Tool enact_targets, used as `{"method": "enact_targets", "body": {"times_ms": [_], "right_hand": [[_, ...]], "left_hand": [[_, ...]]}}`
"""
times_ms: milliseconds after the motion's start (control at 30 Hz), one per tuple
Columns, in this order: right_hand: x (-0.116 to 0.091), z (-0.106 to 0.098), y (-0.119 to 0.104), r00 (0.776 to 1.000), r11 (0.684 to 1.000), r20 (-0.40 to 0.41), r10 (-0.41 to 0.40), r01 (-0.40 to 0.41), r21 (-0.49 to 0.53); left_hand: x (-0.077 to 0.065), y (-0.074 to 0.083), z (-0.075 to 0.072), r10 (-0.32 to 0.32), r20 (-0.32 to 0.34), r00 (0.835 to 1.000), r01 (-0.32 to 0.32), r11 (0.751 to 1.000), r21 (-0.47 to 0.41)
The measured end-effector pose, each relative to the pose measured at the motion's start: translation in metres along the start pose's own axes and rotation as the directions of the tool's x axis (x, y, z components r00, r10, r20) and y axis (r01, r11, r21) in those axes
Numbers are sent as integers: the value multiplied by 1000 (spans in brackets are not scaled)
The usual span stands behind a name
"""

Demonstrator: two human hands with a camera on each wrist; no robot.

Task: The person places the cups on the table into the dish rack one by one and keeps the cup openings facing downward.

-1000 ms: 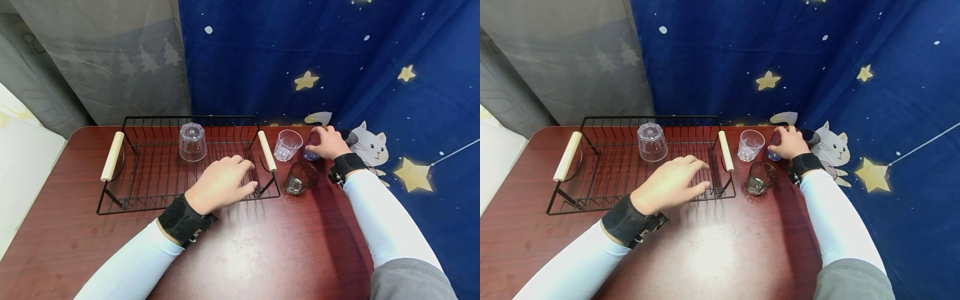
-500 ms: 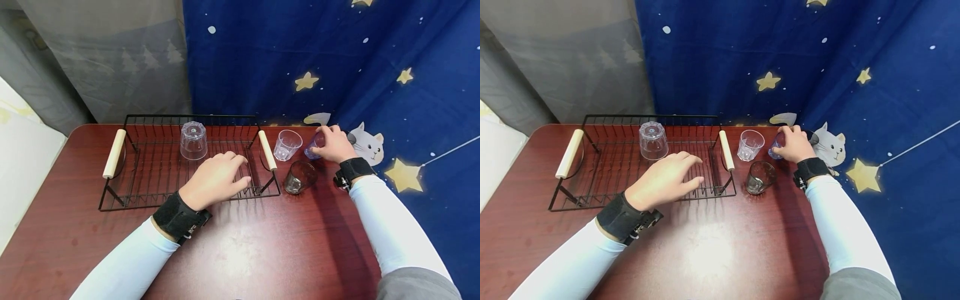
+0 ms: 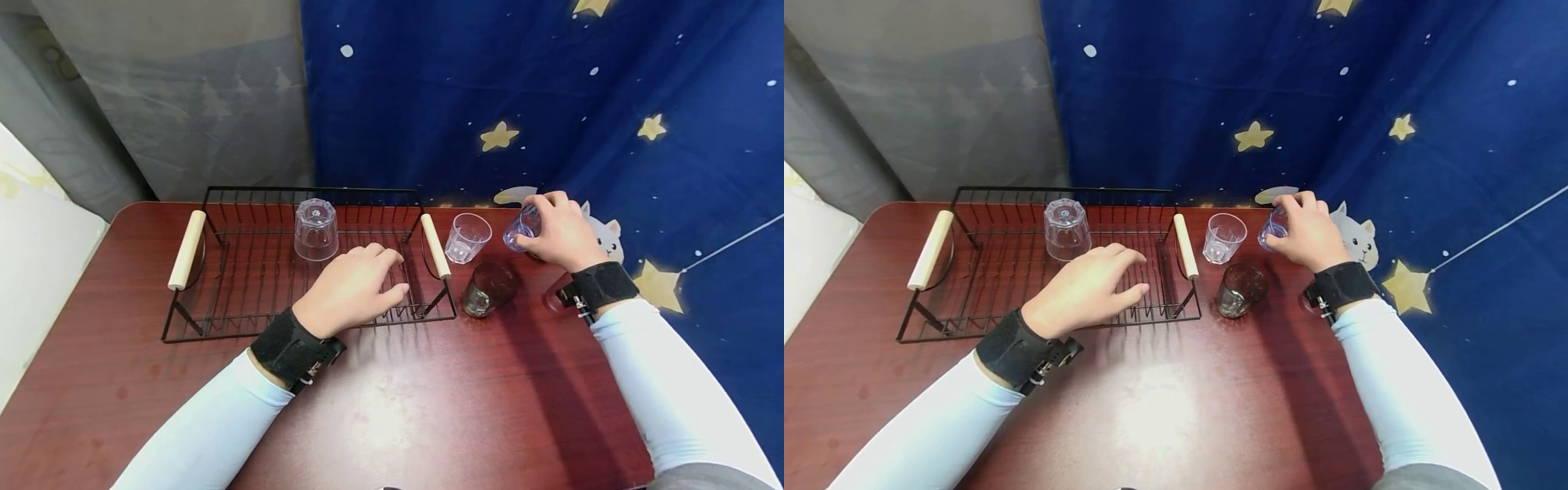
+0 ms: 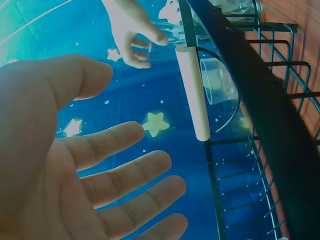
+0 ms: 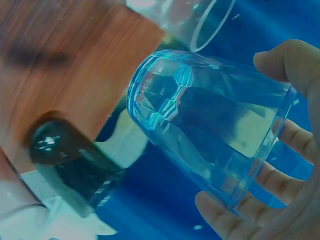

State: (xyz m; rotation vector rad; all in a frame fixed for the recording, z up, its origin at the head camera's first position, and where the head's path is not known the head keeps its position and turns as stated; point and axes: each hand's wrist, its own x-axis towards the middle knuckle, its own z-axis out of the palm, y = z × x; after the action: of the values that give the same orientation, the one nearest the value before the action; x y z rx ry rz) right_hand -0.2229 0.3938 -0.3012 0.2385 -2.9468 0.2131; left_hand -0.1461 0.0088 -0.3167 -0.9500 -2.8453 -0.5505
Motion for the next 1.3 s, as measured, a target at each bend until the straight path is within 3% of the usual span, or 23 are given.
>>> {"method": "enact_targets", "body": {"times_ms": [300,667,1100,1300], "right_hand": [[-16,-18,-38,985,990,-107,-136,138,5],[-20,-20,-89,922,943,-233,-309,329,53],[-23,-13,-136,860,851,-251,-444,492,184],[-25,-10,-151,852,819,-224,-472,519,246]], "left_hand": [[3,1,1,-7,-10,1000,7,1000,-3],[2,-6,-2,-40,-30,999,39,999,-13],[3,-13,-1,-58,-35,998,58,998,-11],[4,-14,-2,-53,-41,998,52,998,-35]]}}
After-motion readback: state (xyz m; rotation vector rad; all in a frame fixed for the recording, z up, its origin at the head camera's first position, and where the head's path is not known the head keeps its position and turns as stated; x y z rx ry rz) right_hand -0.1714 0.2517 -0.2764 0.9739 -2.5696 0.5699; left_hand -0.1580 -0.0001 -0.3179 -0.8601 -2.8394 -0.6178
